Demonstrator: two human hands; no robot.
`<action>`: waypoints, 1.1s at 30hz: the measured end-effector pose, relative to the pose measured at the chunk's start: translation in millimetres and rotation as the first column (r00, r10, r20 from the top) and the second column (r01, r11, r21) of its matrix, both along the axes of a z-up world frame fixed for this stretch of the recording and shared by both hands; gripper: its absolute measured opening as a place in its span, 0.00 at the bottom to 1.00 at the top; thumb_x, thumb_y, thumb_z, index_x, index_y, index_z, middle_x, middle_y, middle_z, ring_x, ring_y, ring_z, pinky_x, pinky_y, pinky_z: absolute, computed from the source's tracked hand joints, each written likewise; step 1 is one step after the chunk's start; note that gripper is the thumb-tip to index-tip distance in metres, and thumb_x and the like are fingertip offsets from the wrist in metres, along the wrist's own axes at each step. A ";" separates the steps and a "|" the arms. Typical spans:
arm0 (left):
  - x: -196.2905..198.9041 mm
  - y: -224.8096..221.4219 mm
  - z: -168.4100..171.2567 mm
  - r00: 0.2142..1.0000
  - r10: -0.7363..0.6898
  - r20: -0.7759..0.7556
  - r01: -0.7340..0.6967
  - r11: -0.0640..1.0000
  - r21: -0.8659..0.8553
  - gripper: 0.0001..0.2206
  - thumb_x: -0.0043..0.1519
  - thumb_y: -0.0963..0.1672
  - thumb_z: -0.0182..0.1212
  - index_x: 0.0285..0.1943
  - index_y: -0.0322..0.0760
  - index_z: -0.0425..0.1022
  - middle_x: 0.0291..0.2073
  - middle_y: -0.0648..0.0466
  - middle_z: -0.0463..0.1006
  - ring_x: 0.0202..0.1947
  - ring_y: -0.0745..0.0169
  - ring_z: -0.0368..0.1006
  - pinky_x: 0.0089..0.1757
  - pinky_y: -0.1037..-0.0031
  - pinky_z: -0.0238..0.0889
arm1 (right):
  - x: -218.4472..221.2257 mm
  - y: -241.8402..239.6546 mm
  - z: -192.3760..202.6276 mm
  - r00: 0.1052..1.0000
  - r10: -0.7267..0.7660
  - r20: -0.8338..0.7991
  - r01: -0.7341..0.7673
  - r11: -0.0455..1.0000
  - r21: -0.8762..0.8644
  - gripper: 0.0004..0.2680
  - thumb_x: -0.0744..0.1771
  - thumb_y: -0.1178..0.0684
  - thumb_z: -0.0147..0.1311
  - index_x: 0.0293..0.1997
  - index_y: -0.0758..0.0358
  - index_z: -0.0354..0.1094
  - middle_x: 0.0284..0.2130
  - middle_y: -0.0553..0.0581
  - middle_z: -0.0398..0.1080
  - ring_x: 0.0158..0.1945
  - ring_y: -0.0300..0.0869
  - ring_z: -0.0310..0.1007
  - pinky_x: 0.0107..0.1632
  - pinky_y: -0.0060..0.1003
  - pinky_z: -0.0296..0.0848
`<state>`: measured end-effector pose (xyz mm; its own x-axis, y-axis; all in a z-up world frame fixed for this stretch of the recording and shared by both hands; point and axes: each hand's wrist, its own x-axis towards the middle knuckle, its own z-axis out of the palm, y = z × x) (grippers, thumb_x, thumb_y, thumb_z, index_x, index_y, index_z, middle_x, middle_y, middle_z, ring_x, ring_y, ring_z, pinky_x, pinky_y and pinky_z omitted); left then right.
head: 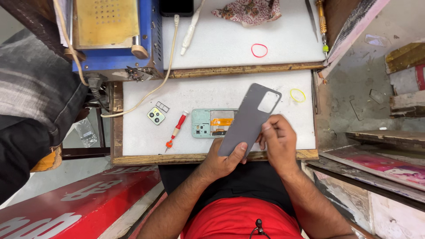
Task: The person uses a red screwdriver to manipulate components inside a disassembled smartphone chassis. They then pick up a grey back cover, peel off a protective film, and place it on the table. Finally, they lift the phone chassis to inspect the internal components.
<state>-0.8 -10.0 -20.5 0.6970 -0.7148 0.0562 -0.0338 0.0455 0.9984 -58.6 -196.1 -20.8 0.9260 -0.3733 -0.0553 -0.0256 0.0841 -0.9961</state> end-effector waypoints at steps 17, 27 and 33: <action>-13.3 2.7 2.4 0.973 0.227 -0.047 -0.230 0.969 -0.094 0.13 0.73 0.46 0.50 0.45 0.28 0.73 0.25 0.55 0.75 0.24 0.68 0.70 0.28 0.76 0.64 | -27.9 29.7 17.4 0.965 0.230 -0.130 -0.234 0.972 -0.022 0.03 0.68 0.59 0.52 0.43 0.66 0.66 0.29 0.52 0.74 0.28 0.33 0.76 0.24 0.24 0.70; -16.5 -4.9 -6.0 0.996 0.062 0.065 -0.057 0.996 -0.075 0.15 0.75 0.47 0.48 0.41 0.32 0.73 0.25 0.55 0.76 0.25 0.69 0.74 0.29 0.77 0.67 | -33.7 11.2 8.9 0.975 0.200 -0.093 -0.215 0.958 -0.191 0.08 0.73 0.57 0.46 0.36 0.66 0.67 0.23 0.51 0.72 0.24 0.30 0.73 0.26 0.24 0.71; -15.5 -2.2 -5.9 0.995 0.097 -0.013 -0.098 0.991 -0.086 0.15 0.74 0.47 0.48 0.42 0.31 0.73 0.25 0.54 0.76 0.25 0.68 0.74 0.28 0.77 0.68 | -27.4 12.2 10.3 0.946 0.300 -0.126 -0.305 0.952 -0.025 0.03 0.69 0.59 0.49 0.42 0.68 0.67 0.29 0.53 0.72 0.29 0.32 0.74 0.26 0.25 0.72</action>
<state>-16.3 -12.2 -26.4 0.7637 -0.6364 0.1082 -0.0331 0.1288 0.9911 -86.0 -183.8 -10.4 0.9834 -0.0814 -0.1622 -0.1620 0.0102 -0.9867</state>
